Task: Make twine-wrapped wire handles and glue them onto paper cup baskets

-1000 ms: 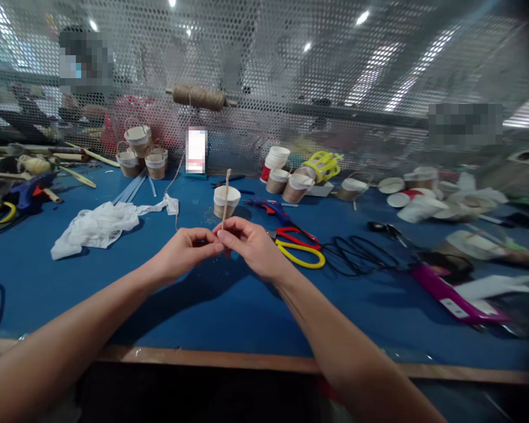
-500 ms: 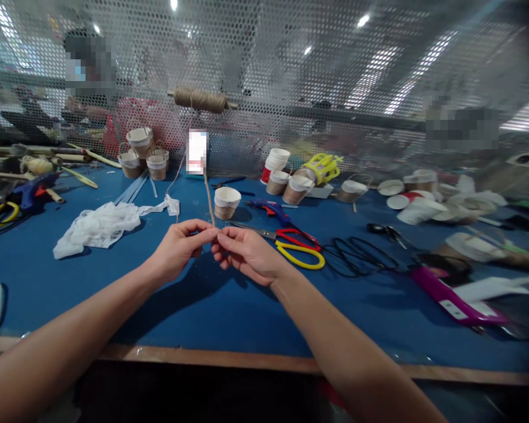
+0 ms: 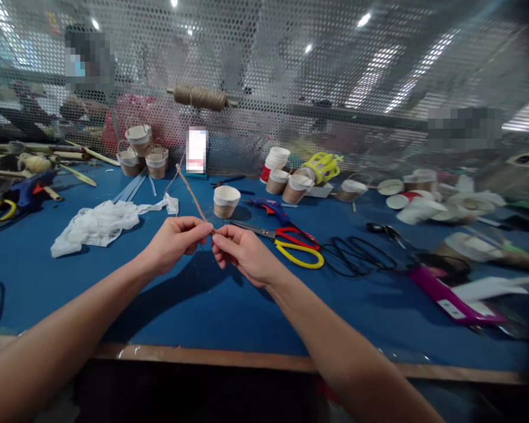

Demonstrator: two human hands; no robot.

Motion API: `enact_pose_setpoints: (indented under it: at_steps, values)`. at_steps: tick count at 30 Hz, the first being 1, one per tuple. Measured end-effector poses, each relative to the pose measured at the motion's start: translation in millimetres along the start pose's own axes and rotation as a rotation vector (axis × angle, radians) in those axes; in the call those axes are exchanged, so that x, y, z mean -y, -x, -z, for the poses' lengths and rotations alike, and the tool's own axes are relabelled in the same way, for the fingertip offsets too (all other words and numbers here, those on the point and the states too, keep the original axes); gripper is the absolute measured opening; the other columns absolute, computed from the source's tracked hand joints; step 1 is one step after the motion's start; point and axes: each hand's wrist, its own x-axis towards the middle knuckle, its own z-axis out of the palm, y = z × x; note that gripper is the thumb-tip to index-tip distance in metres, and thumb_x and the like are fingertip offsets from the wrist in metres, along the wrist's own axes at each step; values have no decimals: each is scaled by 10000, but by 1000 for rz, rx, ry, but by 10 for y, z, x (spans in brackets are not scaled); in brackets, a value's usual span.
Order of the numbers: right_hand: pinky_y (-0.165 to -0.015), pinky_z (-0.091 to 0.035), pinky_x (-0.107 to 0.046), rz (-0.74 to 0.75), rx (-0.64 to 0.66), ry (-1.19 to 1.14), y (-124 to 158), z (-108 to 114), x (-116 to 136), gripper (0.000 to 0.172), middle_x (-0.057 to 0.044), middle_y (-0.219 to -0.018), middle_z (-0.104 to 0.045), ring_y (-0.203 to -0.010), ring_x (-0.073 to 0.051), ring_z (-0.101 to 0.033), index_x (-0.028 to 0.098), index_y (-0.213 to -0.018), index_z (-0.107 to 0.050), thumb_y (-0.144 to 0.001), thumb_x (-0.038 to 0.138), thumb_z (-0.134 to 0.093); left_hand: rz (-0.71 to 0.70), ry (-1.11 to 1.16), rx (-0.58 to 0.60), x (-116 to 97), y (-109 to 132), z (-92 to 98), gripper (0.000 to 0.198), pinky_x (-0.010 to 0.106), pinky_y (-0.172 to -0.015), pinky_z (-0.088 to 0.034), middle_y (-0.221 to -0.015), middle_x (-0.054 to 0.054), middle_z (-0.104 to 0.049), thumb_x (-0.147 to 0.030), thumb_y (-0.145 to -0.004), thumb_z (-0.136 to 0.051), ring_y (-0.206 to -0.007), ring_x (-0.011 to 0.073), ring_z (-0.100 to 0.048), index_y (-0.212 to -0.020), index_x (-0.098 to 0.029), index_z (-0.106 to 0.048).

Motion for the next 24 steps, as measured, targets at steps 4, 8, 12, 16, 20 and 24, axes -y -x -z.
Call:
enact_pose_setpoints:
  at_steps: [4, 8, 12, 16, 20, 24]
  values:
    - [-458, -379, -196, 11, -20, 14, -8, -5, -8, 221, 45, -580, -515, -494, -56, -469, 150, -696, -493, -700, 335, -613, -32, -89, -7, 8, -7, 6, 213, 183, -376, -210, -493, -44, -483, -305, -699, -621, -385, 23, -326, -610, -116, -578]
    - [-468, -393, -202, 46, -50, 92, -3, -11, -26, 189, 40, -596, -519, -502, -60, -475, 156, -699, -492, -718, 315, -592, -37, -178, -36, -8, -11, 18, 196, 172, -369, -221, -498, -49, -490, -291, -696, -622, -380, 22, -333, -619, -127, -546]
    - [-467, -411, -200, 58, -37, 175, 14, -20, -34, 173, 28, -622, -526, -519, -66, -489, 158, -707, -498, -735, 310, -576, -44, -262, -33, -34, -3, 37, 185, 170, -364, -233, -482, -49, -485, -274, -699, -609, -373, 26, -336, -599, -135, -537]
    - [-502, -449, -214, 77, -47, 356, -73, 126, 46, 156, -2, -665, -562, -564, -83, -529, 156, -747, -529, -779, 308, -531, -55, -223, -35, -43, -1, 49, 154, 171, -363, -249, -500, -42, -498, -252, -691, -610, -375, 29, -349, -601, -141, -551]
    - [-601, -484, -247, 83, -493, 722, -305, 588, 248, 192, -70, -823, -628, -699, -122, -587, 156, -802, -550, -837, 320, -454, -23, -141, -56, -49, -14, 54, 133, 166, -357, -247, -503, -43, -495, -234, -679, -622, -374, 23, -348, -607, -138, -565]
    - [-763, -453, -331, -33, -727, 895, -532, 1147, 353, 183, -142, -974, -590, -933, -219, -551, 105, -852, -581, -832, 262, -488, -17, -91, -52, -59, -22, 66, 133, 159, -358, -246, -510, -42, -505, -234, -682, -627, -374, 16, -355, -620, -132, -569]
